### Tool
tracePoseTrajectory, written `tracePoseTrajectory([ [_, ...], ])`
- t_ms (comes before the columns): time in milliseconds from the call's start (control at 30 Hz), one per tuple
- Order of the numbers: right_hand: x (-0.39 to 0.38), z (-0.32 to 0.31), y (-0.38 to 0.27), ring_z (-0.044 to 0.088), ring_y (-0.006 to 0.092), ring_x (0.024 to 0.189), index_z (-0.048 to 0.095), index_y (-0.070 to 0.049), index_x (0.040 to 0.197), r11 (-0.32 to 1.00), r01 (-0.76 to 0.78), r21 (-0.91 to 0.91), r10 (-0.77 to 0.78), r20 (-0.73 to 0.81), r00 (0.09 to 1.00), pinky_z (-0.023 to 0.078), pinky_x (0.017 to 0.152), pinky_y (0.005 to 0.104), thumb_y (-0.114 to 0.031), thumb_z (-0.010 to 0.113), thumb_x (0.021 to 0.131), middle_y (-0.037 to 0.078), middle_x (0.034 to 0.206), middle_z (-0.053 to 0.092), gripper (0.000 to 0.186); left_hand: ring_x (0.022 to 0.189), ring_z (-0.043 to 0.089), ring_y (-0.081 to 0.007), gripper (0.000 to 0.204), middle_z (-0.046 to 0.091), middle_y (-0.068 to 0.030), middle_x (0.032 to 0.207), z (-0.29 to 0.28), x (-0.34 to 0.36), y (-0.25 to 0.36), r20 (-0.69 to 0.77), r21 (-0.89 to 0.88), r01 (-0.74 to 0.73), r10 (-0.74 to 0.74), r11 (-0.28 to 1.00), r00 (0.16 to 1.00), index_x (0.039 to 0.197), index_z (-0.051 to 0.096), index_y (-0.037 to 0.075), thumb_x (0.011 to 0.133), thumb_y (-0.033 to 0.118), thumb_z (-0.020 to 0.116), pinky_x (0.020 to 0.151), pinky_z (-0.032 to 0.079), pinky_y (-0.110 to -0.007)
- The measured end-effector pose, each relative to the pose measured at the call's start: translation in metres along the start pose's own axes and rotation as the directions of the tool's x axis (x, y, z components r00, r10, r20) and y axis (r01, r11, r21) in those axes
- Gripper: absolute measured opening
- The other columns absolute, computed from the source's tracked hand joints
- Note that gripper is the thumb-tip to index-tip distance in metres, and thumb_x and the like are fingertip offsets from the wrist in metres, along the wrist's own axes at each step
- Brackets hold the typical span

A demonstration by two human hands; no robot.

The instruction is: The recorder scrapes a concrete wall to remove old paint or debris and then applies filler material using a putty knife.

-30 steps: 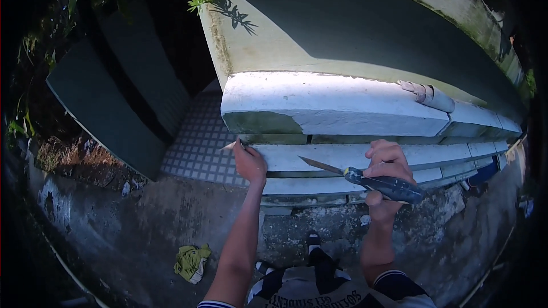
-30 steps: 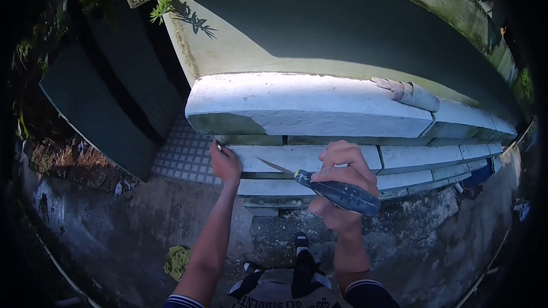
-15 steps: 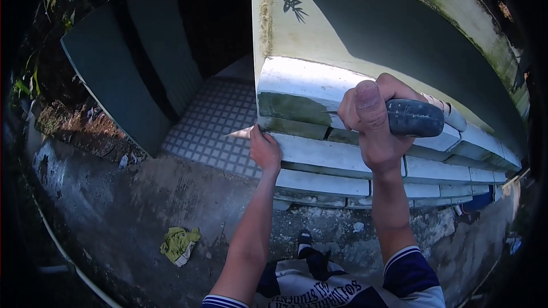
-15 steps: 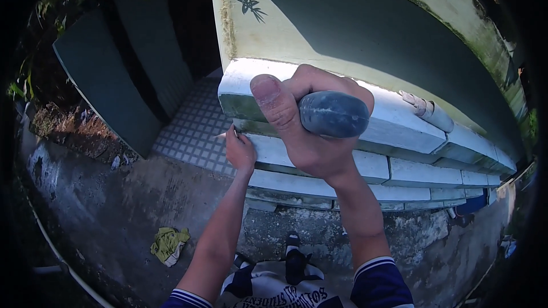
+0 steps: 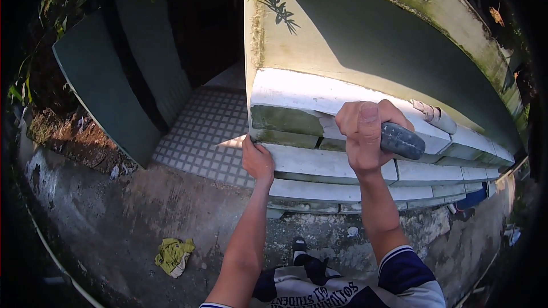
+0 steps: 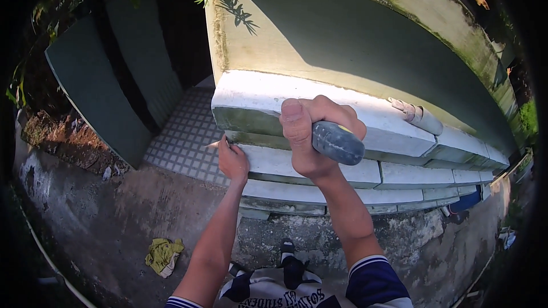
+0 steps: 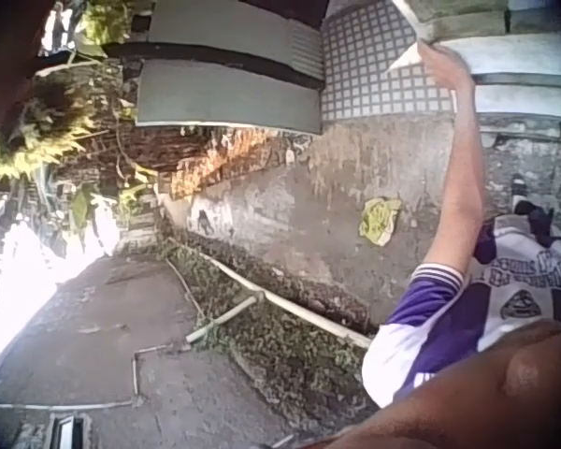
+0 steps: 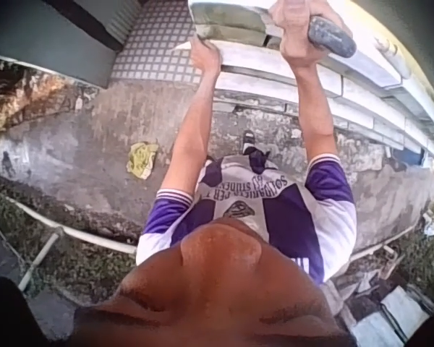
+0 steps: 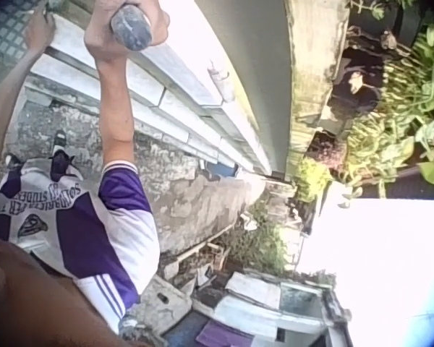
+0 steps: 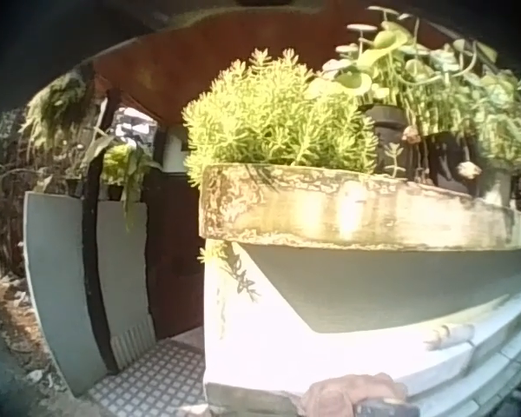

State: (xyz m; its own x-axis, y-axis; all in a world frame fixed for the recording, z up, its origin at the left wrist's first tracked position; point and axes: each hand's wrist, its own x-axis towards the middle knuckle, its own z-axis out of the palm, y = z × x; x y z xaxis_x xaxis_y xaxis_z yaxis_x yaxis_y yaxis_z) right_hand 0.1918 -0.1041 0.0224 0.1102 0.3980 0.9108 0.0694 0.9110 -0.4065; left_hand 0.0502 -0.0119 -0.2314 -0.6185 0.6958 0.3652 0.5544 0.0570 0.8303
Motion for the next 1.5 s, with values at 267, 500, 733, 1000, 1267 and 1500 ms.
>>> tracePoseTrajectory([
  [267, 0.007, -0.006, -0.007, 0.057, 0.0092, 0.049, 0.062, -0.002, 0.071, 0.988, -0.060, 0.145, 0.061, 0.000, 0.998, 0.048, 0.049, 0.0267, -0.010, 0.068, 0.092, 0.005, 0.060, 0.065, 0.023, 0.111, 0.062, -0.0367, 0.041, 0.063, -0.0125, 0.126, 0.002, -0.001, -0.002, -0.003, 0.018, -0.001, 0.001, 1.000, 1.000, 0.131, 0.056, 0.007, 0.091, 0.008, 0.053, 0.089, 0.049, -0.048],
  [500, -0.016, -0.024, -0.006, 0.052, 0.0132, 0.048, 0.054, -0.003, 0.070, 0.996, 0.012, 0.086, -0.018, 0.067, 0.998, 0.046, 0.049, 0.0279, -0.009, 0.064, 0.094, 0.004, 0.058, 0.056, 0.027, 0.112, 0.062, -0.0359, 0.041, 0.064, -0.0121, 0.126, 0.005, -0.005, 0.001, -0.008, 0.014, 0.010, -0.010, 1.000, 1.000, 0.131, 0.057, 0.009, 0.090, 0.008, 0.052, 0.089, 0.049, -0.048],
  [733, -0.047, -0.028, -0.019, 0.045, 0.0149, 0.051, 0.049, -0.006, 0.076, 0.937, 0.135, 0.322, -0.093, -0.141, 0.986, 0.042, 0.050, 0.0320, -0.030, 0.069, 0.096, 0.002, 0.059, 0.049, 0.037, 0.109, 0.063, -0.0362, 0.042, 0.065, -0.0120, 0.123, 0.005, -0.003, -0.004, -0.038, 0.017, 0.001, -0.001, 1.000, 0.999, 0.131, 0.058, 0.010, 0.090, 0.008, 0.052, 0.087, 0.049, -0.048],
  [1000, -0.076, -0.055, 0.014, 0.038, 0.0107, 0.047, 0.049, -0.011, 0.081, 0.851, -0.025, 0.524, 0.031, -0.002, 1.000, 0.034, 0.049, 0.0277, -0.036, 0.068, 0.097, -0.001, 0.058, 0.045, 0.035, 0.108, 0.063, -0.0375, 0.040, 0.064, -0.0127, 0.125, 0.009, -0.002, -0.004, -0.018, 0.030, 0.054, -0.053, 0.998, 0.998, 0.133, 0.057, 0.009, 0.093, 0.010, 0.051, 0.087, 0.050, -0.048],
  [1267, -0.078, -0.062, 0.014, 0.049, 0.0152, 0.034, 0.048, -0.006, 0.060, 0.758, 0.388, 0.525, -0.278, -0.278, 0.919, 0.044, 0.034, 0.0293, -0.023, 0.064, 0.094, 0.002, 0.045, 0.051, 0.041, 0.108, 0.063, -0.0371, 0.038, 0.064, -0.0122, 0.126, 0.006, -0.003, -0.007, 0.006, 0.073, 0.058, -0.059, 0.996, 0.998, 0.130, 0.057, 0.007, 0.093, 0.012, 0.054, 0.087, 0.051, -0.047],
  [1500, -0.078, -0.066, 0.029, 0.050, 0.0161, 0.034, 0.049, -0.004, 0.060, 0.696, 0.269, 0.665, -0.192, -0.189, 0.963, 0.045, 0.032, 0.0319, -0.011, 0.060, 0.083, 0.006, 0.046, 0.053, 0.027, 0.105, 0.065, -0.0379, 0.037, 0.065, -0.0138, 0.121, 0.003, -0.003, -0.005, 0.001, 0.072, 0.109, -0.109, 0.991, 0.994, 0.128, 0.059, 0.010, 0.091, 0.012, 0.055, 0.084, 0.051, -0.047],
])
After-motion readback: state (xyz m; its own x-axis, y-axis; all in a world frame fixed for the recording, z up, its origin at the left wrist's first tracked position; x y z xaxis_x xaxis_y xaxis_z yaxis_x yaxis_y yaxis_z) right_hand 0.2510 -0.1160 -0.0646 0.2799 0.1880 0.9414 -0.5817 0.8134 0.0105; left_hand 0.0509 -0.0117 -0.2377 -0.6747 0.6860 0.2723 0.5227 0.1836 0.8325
